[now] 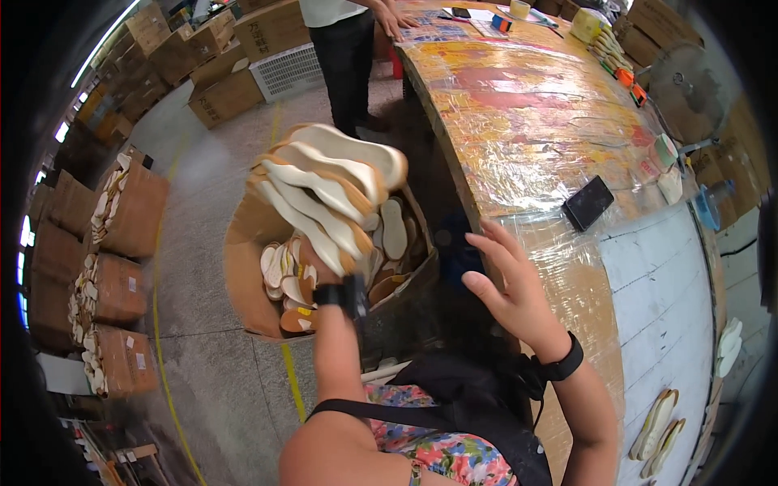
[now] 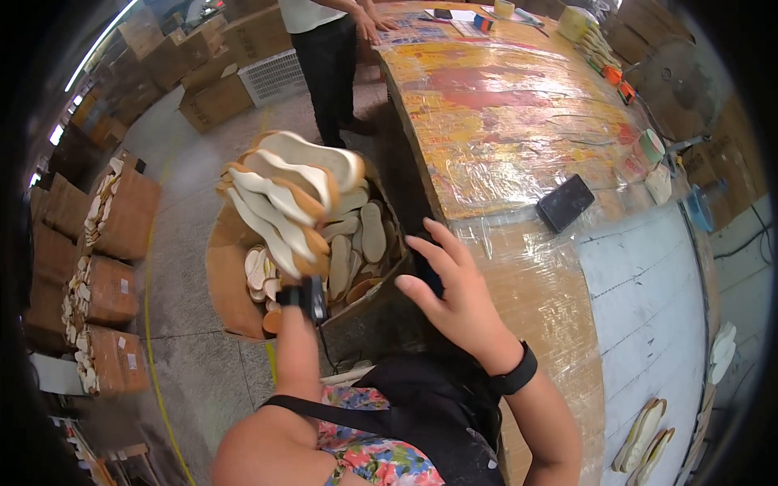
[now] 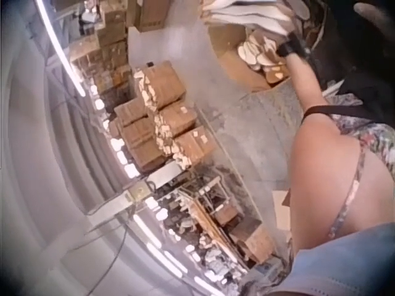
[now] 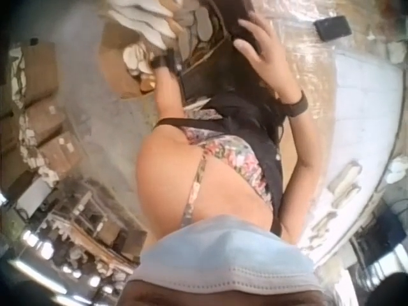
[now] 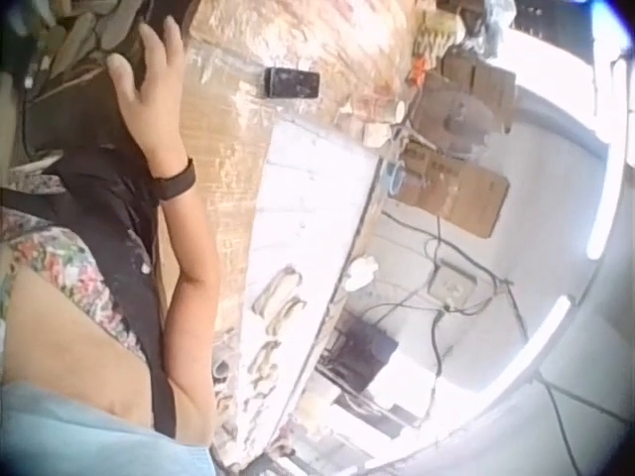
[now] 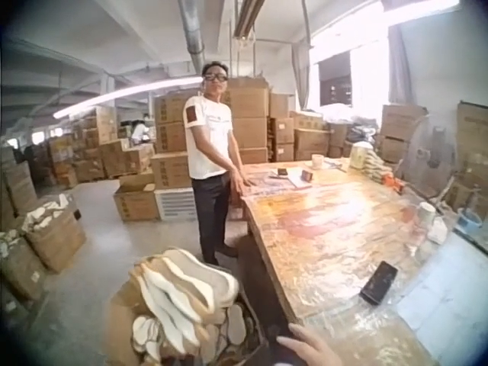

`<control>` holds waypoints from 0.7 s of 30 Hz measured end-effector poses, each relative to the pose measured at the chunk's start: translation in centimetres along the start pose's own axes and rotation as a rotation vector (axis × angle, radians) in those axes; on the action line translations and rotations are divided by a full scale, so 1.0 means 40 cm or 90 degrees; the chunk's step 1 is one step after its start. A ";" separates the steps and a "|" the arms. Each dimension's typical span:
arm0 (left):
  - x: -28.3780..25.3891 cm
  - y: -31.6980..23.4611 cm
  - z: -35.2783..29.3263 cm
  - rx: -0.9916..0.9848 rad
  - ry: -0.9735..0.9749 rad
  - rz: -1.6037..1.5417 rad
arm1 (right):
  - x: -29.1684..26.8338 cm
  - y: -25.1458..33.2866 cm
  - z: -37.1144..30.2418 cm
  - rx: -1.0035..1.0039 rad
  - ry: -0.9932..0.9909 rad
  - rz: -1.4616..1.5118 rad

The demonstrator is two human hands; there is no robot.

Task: The recorder is applying a liquid adhesive to the inside edges of shoe soles using a small brush.

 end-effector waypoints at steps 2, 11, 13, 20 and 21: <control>-0.097 -0.035 0.058 0.013 -0.060 0.004 | -0.014 -0.061 -0.058 0.064 0.017 0.028; -0.280 0.235 -0.127 -0.356 -0.441 0.391 | -0.036 -0.240 -0.389 0.387 -0.030 0.195; -0.127 0.330 -0.120 -0.363 -0.196 0.483 | -0.061 -0.258 -0.472 0.415 -0.040 0.155; 0.403 0.584 -0.349 -0.302 0.537 0.660 | -0.175 -0.409 -0.777 0.570 -0.417 0.306; 0.430 0.601 -0.400 -0.324 0.611 0.695 | -0.187 -0.433 -0.845 0.557 -0.520 0.399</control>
Point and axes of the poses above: each hand's wrist, its own z-axis towards the middle knuckle, its own x-axis out of the palm, y = z × x, the point moved 5 cm from there along z, towards the middle knuckle, and after that the axes turned 8 degrees about y, right-handed, at the moved point
